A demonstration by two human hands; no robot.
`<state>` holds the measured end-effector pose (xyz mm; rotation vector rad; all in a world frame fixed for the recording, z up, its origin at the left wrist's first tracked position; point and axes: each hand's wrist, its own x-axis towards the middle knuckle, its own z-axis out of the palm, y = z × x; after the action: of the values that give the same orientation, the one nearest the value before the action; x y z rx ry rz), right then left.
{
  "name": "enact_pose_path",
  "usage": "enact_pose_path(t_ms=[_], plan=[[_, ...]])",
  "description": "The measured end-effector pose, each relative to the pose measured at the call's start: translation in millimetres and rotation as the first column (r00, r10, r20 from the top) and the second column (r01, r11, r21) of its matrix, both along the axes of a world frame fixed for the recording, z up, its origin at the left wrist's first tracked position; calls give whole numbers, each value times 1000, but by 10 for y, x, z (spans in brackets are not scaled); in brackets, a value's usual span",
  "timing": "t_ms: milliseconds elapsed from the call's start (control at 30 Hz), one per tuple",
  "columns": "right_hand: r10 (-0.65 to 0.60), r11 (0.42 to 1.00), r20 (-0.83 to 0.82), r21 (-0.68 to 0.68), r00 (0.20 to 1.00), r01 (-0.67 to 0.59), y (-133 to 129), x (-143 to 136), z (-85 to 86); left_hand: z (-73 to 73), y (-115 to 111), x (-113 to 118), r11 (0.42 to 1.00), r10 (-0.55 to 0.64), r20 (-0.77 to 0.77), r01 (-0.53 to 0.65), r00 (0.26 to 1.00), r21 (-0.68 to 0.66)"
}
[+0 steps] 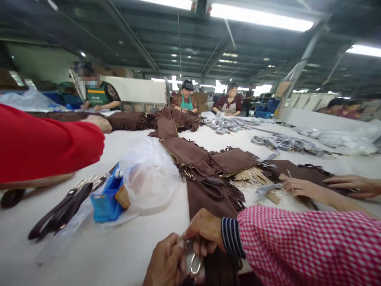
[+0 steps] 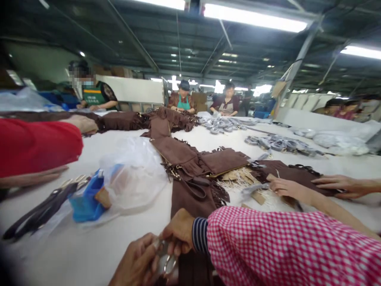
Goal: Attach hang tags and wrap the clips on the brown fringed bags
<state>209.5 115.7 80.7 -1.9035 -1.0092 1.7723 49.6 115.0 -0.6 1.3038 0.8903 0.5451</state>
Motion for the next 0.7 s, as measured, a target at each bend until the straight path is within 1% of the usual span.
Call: enact_pose_path(t_ms=[67, 133, 200, 300, 433, 500, 600, 667, 700], plan=[[13, 1000, -23, -10, 1000, -13, 12, 20, 6, 0, 27, -9, 998, -39, 34, 41, 999, -56], [16, 1000, -67, 8, 998, -15, -15, 54, -15, 81, -6, -27, 991, -33, 92, 44, 995, -124], [29, 998, -106, 56, 994, -24, -64, 90, -60, 202, -64, -43, 987, 0, 142, 23, 990, -158], [52, 992, -112, 120, 992, -39, -119, 125, -130, 352, -107, -46, 981, 45, 159, -13, 986, -196], [70, 989, -92, 133, 993, -57, -104, 151, -153, 426, -93, -33, 974, 104, 123, -76, 987, -214], [123, 987, -81, 114, 989, -114, -80, 174, -136, 448, -89, -29, 971, 117, 85, -96, 990, -218], [278, 958, -43, 82, 960, -274, -70, 237, -101, 489, -89, -24, 975, 96, 31, -87, 995, -205], [385, 915, 14, 125, 923, -384, -93, 294, -80, 513, -84, -22, 979, 75, 3, -73, 997, -190], [415, 890, 63, 183, 908, -419, -110, 324, -71, 522, -80, -22, 981, 65, -11, -66, 998, -181]])
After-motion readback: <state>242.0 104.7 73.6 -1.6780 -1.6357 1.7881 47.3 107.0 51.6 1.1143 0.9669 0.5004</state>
